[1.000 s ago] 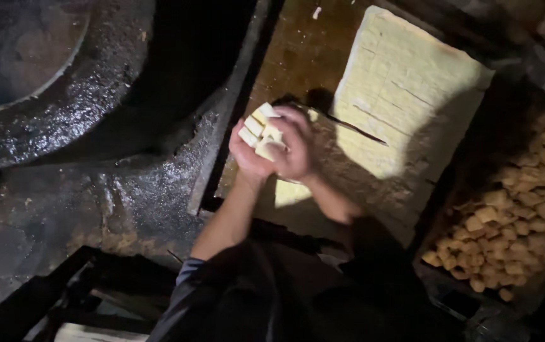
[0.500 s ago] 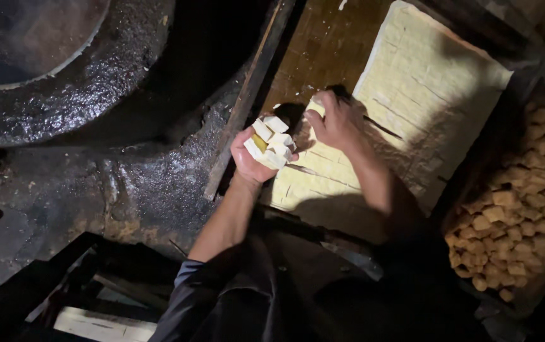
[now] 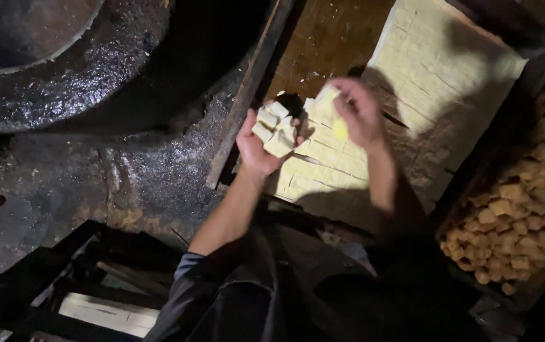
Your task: The person uses a long-handled slotted spoon to stir and lift small cubed dough pieces frying in a large wok of hot oil, then transfers them to a draining tray. The person then picks up raw dough cubes from a wooden board and drops them into the wok to continue frying.
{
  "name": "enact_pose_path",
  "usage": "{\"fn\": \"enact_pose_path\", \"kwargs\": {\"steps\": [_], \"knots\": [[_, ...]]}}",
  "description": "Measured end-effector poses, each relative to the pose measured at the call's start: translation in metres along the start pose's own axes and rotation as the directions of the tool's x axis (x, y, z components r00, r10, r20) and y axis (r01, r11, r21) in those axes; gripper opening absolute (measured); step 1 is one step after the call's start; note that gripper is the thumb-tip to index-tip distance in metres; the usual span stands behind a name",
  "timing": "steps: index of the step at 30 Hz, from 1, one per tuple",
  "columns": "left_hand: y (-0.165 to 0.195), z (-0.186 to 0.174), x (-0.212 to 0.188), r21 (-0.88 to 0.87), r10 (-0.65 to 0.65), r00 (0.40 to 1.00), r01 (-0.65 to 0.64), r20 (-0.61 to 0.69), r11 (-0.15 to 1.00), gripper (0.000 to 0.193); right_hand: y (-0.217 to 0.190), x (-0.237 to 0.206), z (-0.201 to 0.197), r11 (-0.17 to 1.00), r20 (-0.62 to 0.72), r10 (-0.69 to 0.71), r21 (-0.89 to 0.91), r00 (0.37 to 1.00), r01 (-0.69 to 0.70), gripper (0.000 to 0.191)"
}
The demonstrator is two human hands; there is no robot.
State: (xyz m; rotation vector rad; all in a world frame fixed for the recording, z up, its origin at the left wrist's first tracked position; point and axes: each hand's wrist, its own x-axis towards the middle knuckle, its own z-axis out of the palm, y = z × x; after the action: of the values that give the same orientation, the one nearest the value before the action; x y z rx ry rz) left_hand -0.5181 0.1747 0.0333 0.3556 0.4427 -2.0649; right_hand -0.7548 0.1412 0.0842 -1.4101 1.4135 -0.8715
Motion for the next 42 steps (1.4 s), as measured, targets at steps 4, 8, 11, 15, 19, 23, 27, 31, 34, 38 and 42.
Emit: {"fn": "enact_pose_path", "kwargs": {"steps": [4,8,11,15,19,23,27,31,34,38,42], "knots": [[-0.012,-0.014,0.017,0.056,0.176,0.984,-0.177,0.018,0.983,0.043,-0.029,-0.039,0.074,0.967,0.135,-0.249,-0.020,0.959,0.254,0.034],[-0.014,-0.032,0.022,0.058,0.195,0.961,-0.210,0.195,0.976,0.044,-0.063,-0.039,0.109,0.624,-0.026,-0.483,-0.712,0.875,0.323,0.038],[-0.019,-0.036,0.017,-0.008,0.130,0.834,-0.149,0.536,0.989,0.048,-0.079,-0.037,0.134,0.368,-0.013,-0.719,-0.854,0.694,0.366,0.042],[-0.017,-0.022,0.003,0.035,0.056,0.957,-0.069,0.284,0.997,0.061,-0.060,-0.045,0.134,0.815,-0.214,-0.505,-0.437,0.836,0.380,0.052],[0.005,-0.003,-0.015,0.041,-0.031,0.983,0.039,-0.183,0.998,0.074,0.001,-0.016,0.067,0.837,-0.247,-0.407,-0.486,0.879,0.252,0.043],[0.017,0.006,-0.027,0.015,-0.037,0.999,0.037,-0.021,0.999,0.074,0.037,-0.022,0.052,0.557,0.001,-0.395,-0.795,0.918,0.240,0.037],[0.018,0.004,-0.034,0.019,-0.030,0.999,0.031,-0.024,0.999,0.075,0.045,-0.032,0.065,0.686,-0.056,-0.187,-0.722,0.981,0.090,0.035],[0.021,-0.001,-0.036,0.048,-0.009,0.998,0.006,0.060,0.999,0.071,0.048,-0.014,0.056,0.574,0.024,0.014,-0.819,1.000,0.012,0.038],[0.024,-0.003,-0.041,0.063,-0.013,0.999,0.016,-0.043,0.998,0.074,0.050,-0.008,0.042,0.679,-0.044,0.077,-0.729,0.996,-0.084,0.044],[0.025,-0.003,-0.048,0.077,-0.035,0.994,0.043,-0.106,0.996,0.076,0.044,-0.028,0.044,0.960,-0.093,0.013,-0.276,0.996,-0.039,0.040],[0.024,0.000,-0.052,0.058,-0.076,0.996,0.079,-0.044,0.995,0.076,0.028,-0.055,0.071,0.333,0.169,-0.325,-0.900,0.931,0.280,0.039]]}}
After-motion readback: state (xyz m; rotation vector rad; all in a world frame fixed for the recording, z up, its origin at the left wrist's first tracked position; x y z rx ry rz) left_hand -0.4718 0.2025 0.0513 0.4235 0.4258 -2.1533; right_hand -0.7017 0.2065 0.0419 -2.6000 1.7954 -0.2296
